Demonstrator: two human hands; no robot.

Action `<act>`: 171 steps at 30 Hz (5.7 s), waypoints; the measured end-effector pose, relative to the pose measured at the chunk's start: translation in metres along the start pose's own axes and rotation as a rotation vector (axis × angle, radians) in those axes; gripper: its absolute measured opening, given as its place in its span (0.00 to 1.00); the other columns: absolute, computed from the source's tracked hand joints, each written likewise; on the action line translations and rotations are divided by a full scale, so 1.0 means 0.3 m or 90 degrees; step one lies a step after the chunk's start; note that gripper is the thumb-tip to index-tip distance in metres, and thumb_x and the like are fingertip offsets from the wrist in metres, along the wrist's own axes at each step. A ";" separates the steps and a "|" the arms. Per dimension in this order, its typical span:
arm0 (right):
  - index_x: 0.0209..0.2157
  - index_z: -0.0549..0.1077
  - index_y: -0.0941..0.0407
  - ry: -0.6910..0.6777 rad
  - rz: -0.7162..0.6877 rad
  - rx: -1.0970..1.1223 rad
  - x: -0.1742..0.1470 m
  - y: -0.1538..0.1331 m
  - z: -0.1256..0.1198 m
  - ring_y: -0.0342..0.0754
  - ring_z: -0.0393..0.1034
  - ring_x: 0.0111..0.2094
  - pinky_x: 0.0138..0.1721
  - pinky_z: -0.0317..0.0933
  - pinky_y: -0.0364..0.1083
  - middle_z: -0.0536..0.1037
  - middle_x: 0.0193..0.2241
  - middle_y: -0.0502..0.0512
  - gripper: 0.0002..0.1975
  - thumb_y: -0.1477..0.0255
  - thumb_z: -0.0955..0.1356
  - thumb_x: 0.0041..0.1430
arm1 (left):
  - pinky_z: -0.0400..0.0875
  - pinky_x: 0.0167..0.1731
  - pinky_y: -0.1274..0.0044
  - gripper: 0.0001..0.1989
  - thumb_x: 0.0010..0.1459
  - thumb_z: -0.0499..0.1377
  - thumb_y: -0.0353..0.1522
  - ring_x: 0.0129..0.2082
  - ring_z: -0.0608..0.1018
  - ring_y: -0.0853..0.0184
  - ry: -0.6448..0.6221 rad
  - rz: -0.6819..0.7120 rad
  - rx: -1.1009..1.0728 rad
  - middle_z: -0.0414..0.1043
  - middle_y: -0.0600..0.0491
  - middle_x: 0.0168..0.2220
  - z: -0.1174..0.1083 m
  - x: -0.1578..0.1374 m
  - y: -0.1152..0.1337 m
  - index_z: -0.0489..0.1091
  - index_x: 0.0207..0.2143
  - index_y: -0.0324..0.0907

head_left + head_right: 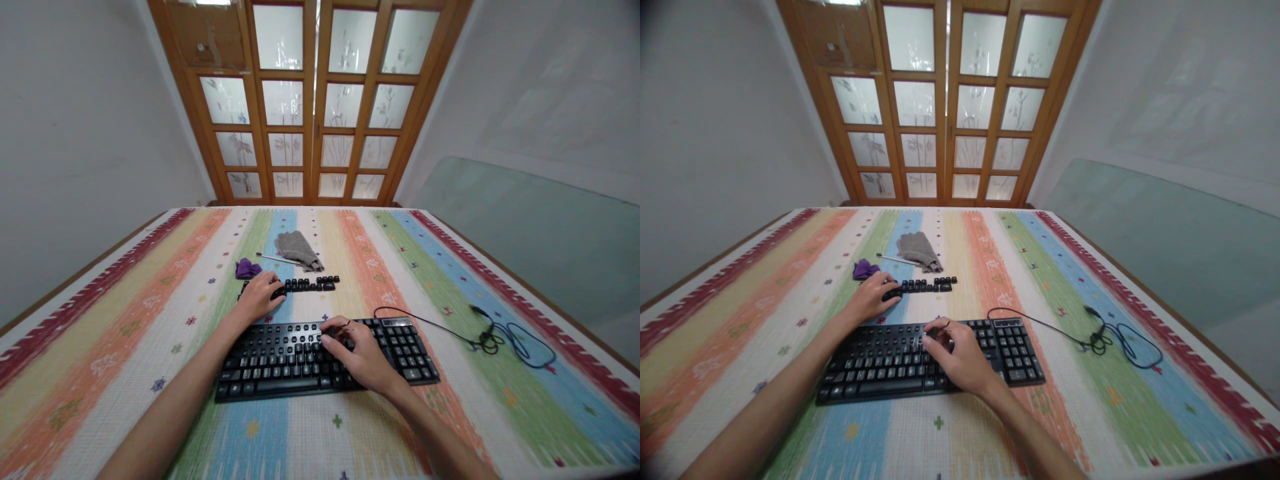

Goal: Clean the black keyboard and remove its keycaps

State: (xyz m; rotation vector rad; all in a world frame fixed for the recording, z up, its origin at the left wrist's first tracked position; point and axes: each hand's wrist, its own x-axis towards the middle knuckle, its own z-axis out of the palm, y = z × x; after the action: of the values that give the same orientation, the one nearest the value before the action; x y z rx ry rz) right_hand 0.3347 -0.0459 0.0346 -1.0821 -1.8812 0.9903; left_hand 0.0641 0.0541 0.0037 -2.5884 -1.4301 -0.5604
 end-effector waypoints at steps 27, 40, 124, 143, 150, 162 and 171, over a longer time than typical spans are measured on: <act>0.38 0.74 0.56 -0.008 0.015 0.019 -0.005 0.013 0.012 0.44 0.65 0.26 0.29 0.58 0.43 0.72 0.24 0.49 0.10 0.65 0.67 0.60 | 0.70 0.42 0.67 0.11 0.57 0.62 0.36 0.40 0.71 0.59 0.003 0.000 0.000 0.71 0.46 0.40 -0.005 -0.002 0.010 0.76 0.38 0.38; 0.38 0.74 0.56 -0.013 0.019 0.011 -0.005 0.006 0.011 0.45 0.66 0.27 0.30 0.59 0.43 0.72 0.25 0.50 0.10 0.64 0.67 0.60 | 0.70 0.43 0.67 0.08 0.56 0.59 0.32 0.40 0.71 0.59 0.006 -0.001 -0.042 0.71 0.46 0.39 -0.006 -0.010 0.015 0.77 0.37 0.40; 0.39 0.75 0.57 -0.148 0.001 -0.068 0.018 -0.027 -0.049 0.44 0.67 0.28 0.30 0.59 0.43 0.76 0.29 0.52 0.10 0.66 0.67 0.60 | 0.67 0.58 0.62 0.18 0.64 0.56 0.39 0.58 0.71 0.58 0.021 -0.075 -0.197 0.70 0.46 0.57 -0.088 -0.339 0.365 0.70 0.53 0.43; 0.38 0.74 0.58 -0.140 0.032 0.021 0.068 0.015 0.057 0.46 0.73 0.26 0.31 0.64 0.44 0.76 0.24 0.52 0.07 0.70 0.67 0.59 | 0.68 0.57 0.61 0.22 0.64 0.56 0.40 0.59 0.70 0.58 0.050 -0.091 -0.191 0.70 0.46 0.57 -0.029 -0.361 0.391 0.65 0.57 0.42; 0.31 0.73 0.58 -0.129 -0.098 -0.133 0.078 -0.050 0.103 0.45 0.69 0.27 0.32 0.60 0.43 0.77 0.26 0.53 0.05 0.72 0.68 0.60 | 0.68 0.57 0.60 0.23 0.63 0.56 0.38 0.59 0.70 0.57 0.048 -0.081 -0.192 0.69 0.45 0.58 -0.034 -0.359 0.394 0.63 0.59 0.43; 0.30 0.73 0.59 -0.147 0.004 -0.132 0.194 -0.024 0.117 0.44 0.67 0.25 0.28 0.56 0.42 0.75 0.23 0.52 0.06 0.74 0.67 0.60 | 0.67 0.58 0.59 0.22 0.63 0.57 0.40 0.59 0.71 0.56 0.043 -0.106 -0.205 0.70 0.43 0.57 -0.025 -0.359 0.392 0.66 0.57 0.42; 0.29 0.71 0.59 -0.158 0.026 -0.100 0.218 -0.001 0.105 0.44 0.67 0.25 0.29 0.57 0.42 0.73 0.22 0.51 0.08 0.72 0.65 0.62 | 0.66 0.59 0.60 0.22 0.60 0.60 0.38 0.60 0.69 0.56 0.031 -0.141 -0.249 0.70 0.45 0.57 -0.035 -0.357 0.394 0.66 0.56 0.42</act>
State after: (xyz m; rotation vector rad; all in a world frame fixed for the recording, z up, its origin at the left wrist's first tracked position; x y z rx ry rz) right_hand 0.2830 0.0050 0.0354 -1.1345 -2.1748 1.0536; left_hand 0.1087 -0.0975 -0.0200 -2.6827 -1.7562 -1.0175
